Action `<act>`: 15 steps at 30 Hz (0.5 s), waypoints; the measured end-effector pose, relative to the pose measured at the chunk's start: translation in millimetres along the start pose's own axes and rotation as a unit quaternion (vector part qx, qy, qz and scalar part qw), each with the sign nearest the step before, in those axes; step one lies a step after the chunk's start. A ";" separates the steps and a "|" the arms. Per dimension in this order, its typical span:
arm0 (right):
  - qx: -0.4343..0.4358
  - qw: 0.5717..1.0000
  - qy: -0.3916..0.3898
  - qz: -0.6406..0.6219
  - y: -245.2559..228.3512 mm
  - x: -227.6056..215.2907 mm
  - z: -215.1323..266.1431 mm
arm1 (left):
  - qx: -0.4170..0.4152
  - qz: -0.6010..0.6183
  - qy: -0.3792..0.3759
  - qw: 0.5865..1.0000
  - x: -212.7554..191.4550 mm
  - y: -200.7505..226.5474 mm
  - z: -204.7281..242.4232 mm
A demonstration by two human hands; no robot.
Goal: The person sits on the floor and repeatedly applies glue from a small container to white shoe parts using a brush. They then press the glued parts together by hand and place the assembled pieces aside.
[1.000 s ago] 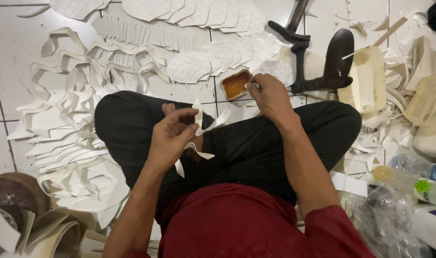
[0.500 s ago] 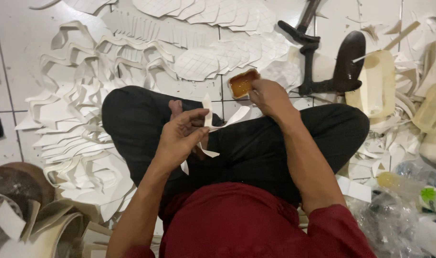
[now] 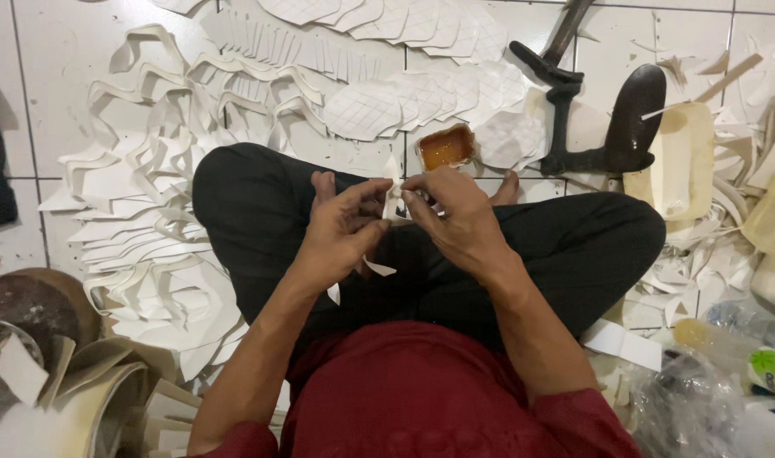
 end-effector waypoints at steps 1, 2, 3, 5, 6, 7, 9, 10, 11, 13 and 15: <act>-0.001 1.000 -0.001 -0.001 -1.0 1.8 0.8 | 0.000 0.000 0.002 1.000 -1.3 -1.4 0.7; -0.017 1.000 -0.009 0.009 -3.9 4.6 1.4 | -0.004 0.003 -0.002 1.000 -1.9 -3.5 1.1; -0.033 0.999 -0.016 0.019 -6.1 6.7 1.9 | -0.007 0.007 -0.007 1.000 -1.8 -5.7 0.5; -0.018 0.999 -0.041 -0.007 -8.8 4.8 2.5 | -0.004 -0.007 -0.006 1.000 -0.6 0.8 3.2; -0.002 0.997 -0.065 -0.034 -9.3 5.5 3.7 | -0.001 -0.021 -0.005 1.000 0.4 4.0 4.9; -0.002 0.997 -0.065 -0.033 -4.2 6.9 3.2 | -0.001 -0.021 -0.006 1.000 1.7 9.6 5.0; 0.011 1.000 -0.004 0.001 8.0 0.6 1.3 | 0.002 -0.024 -0.016 1.000 5.7 21.8 4.7; 0.012 1.000 -0.003 0.001 6.3 0.2 2.1 | 0.002 -0.024 -0.016 1.000 5.4 17.4 3.7; -0.009 1.000 -0.027 0.012 1.7 3.4 2.4 | 0.005 -0.028 -0.023 0.999 5.6 13.7 2.6; -0.030 0.998 -0.052 0.023 -5.4 6.2 4.6 | 0.008 -0.031 -0.030 0.999 3.4 8.6 -0.4; 0.018 0.996 -0.068 -0.060 -5.1 7.9 8.0 | -0.001 -0.025 -0.033 0.999 -1.2 5.0 -4.0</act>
Point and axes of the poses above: each hand's wrist, its own z-axis away from the middle knuckle, its own x-axis out of the palm, y = z × x, the point moved 7 cm from there along -z, towards the middle knuckle, and after that the axes turned 2 degrees about z, right-handed, at the moved point
